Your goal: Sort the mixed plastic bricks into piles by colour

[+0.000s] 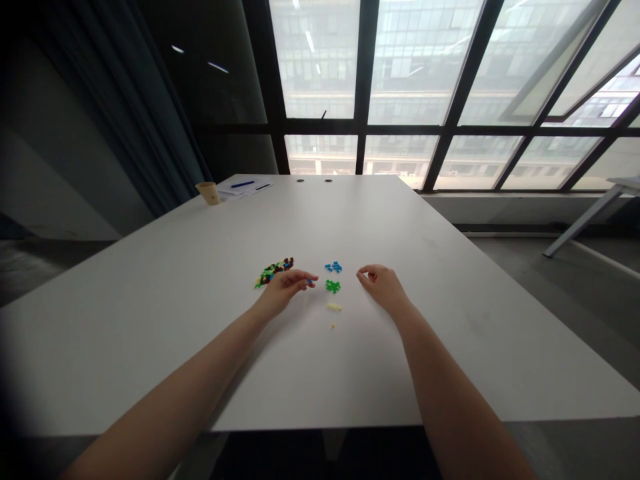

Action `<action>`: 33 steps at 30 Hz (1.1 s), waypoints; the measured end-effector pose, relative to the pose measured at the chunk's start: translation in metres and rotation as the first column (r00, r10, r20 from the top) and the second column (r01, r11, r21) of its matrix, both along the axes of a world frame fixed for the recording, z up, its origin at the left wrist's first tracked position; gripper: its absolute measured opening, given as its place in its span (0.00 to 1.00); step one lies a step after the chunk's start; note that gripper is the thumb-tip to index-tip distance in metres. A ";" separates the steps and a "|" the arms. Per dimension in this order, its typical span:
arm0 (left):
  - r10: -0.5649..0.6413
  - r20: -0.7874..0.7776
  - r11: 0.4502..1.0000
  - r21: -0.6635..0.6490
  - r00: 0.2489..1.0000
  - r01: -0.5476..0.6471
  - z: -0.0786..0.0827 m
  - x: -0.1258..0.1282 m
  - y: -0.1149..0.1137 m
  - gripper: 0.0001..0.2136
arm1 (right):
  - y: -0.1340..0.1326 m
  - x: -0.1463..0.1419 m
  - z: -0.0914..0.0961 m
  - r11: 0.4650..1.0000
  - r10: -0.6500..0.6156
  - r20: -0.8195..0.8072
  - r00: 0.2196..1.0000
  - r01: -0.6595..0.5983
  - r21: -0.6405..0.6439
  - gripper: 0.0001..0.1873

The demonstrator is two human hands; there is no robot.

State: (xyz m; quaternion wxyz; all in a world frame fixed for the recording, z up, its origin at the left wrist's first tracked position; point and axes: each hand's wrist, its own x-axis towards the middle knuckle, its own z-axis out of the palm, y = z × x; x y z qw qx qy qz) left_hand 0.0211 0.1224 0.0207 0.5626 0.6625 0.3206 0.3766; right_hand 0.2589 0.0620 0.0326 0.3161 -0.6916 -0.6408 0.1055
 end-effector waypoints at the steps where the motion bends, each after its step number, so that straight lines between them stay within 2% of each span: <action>1: 0.001 -0.010 1.000 -0.005 1.000 -0.001 0.000 0.001 0.000 0.10 | 0.000 -0.001 0.000 1.000 0.006 -0.004 1.000 -0.006 0.009 0.15; 5: -0.025 0.058 0.998 -0.058 0.998 0.029 0.000 0.003 -0.002 0.12 | -0.004 -0.015 0.002 0.981 0.135 -0.025 0.990 -0.131 0.142 0.13; 8: -0.078 0.125 0.993 -0.080 0.989 0.088 0.001 0.003 -0.004 0.14 | -0.007 -0.038 0.003 0.929 0.286 -0.016 0.958 -0.273 0.251 0.11; 10: -0.125 0.163 0.987 -0.082 0.979 0.139 0.001 0.004 -0.005 0.14 | -0.008 -0.054 0.003 0.897 0.342 0.004 0.940 -0.328 0.297 0.11; 14: -0.203 0.189 0.974 -0.062 0.961 0.218 -0.002 0.006 -0.006 0.13 | -0.010 -0.075 0.000 0.877 0.353 0.045 0.934 -0.347 0.333 0.09; 17: -0.212 0.145 0.975 -0.032 0.966 0.218 -0.005 0.007 -0.006 0.12 | -0.009 -0.078 -0.003 0.880 0.348 0.066 0.935 -0.350 0.321 0.08; 19: -0.154 0.062 0.988 0.015 0.986 0.153 -0.006 0.005 -0.004 0.10 | -0.003 -0.072 -0.005 0.893 0.328 0.075 0.942 -0.335 0.299 0.08; 21: 0.000 -0.081 0.991 0.133 0.997 0.011 -0.007 0.000 0.001 0.08 | 0.008 -0.058 -0.007 0.922 0.277 0.079 0.958 -0.288 0.259 0.08; 24: 0.294 -0.272 0.908 0.378 0.916 -0.179 -0.011 -0.011 0.016 0.07 | 0.032 -0.030 -0.010 0.982 0.119 0.119 0.986 -0.134 0.134 0.08; 26: 0.402 -0.325 0.861 0.451 0.856 -0.234 -0.013 -0.018 0.026 0.07 | 0.047 -0.014 -0.013 0.998 0.038 0.207 0.978 -0.047 0.038 0.08; 29: 0.446 -0.352 0.855 0.439 0.823 -0.275 -0.016 -0.023 0.035 0.07 | 0.065 -0.005 -0.016 0.997 0.025 0.316 0.949 0.000 -0.078 0.08; 33: 0.447 -0.359 0.858 0.432 0.819 -0.279 -0.017 -0.023 0.035 0.07 | 0.078 -0.012 -0.020 0.987 0.064 0.350 0.934 -0.007 -0.161 0.09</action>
